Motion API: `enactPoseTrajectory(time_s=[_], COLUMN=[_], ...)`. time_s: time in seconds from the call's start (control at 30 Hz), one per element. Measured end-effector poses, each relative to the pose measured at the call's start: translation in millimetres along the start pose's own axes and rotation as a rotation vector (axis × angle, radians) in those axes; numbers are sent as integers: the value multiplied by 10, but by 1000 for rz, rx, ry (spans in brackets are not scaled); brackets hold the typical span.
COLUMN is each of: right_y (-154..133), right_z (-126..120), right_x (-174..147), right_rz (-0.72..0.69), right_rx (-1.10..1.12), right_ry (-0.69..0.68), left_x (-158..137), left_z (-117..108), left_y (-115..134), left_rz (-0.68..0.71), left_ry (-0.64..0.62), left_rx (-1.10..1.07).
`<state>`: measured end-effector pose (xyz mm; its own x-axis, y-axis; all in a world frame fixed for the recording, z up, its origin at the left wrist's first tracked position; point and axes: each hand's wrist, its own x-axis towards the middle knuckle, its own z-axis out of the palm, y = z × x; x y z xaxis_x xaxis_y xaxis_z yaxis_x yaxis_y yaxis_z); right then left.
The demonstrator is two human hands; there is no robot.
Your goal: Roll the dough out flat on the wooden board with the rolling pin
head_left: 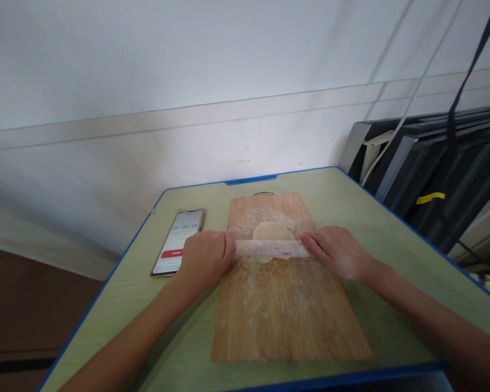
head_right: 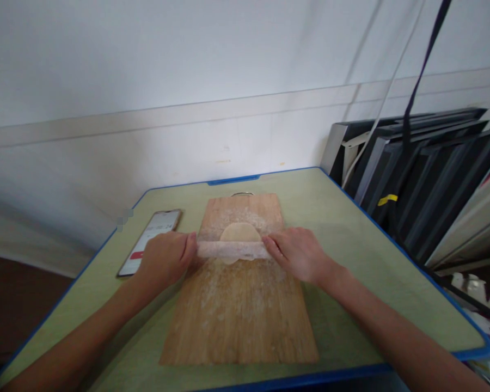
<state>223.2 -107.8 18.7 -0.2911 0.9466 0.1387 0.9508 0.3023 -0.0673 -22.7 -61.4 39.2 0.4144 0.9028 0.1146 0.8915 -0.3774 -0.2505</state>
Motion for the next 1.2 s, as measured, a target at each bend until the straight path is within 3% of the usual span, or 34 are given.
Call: enactPoseTrajectory(time_s=[0.37, 0.73, 1.0, 1.13, 1.2], right_y=[-28, -47, -36, -108, -188], right_z=[-64, -70, -158, -201, -182], right_x=[10, 5, 96, 136, 132], right_rz=[17, 22, 86, 110, 196], right_rx=[21, -9, 20, -65, -125], right_ry=[-105, -125, -196, -207, -154], left_x=[-35, -51, 93, 185, 195], left_z=[9, 27, 73, 88, 70], left_y=[17, 3, -74, -111, -102], left_rz=[-8, 15, 254, 260, 260], left_ry=[1, -28, -63, -97, -106], left_rx=[-29, 4, 116, 99, 89])
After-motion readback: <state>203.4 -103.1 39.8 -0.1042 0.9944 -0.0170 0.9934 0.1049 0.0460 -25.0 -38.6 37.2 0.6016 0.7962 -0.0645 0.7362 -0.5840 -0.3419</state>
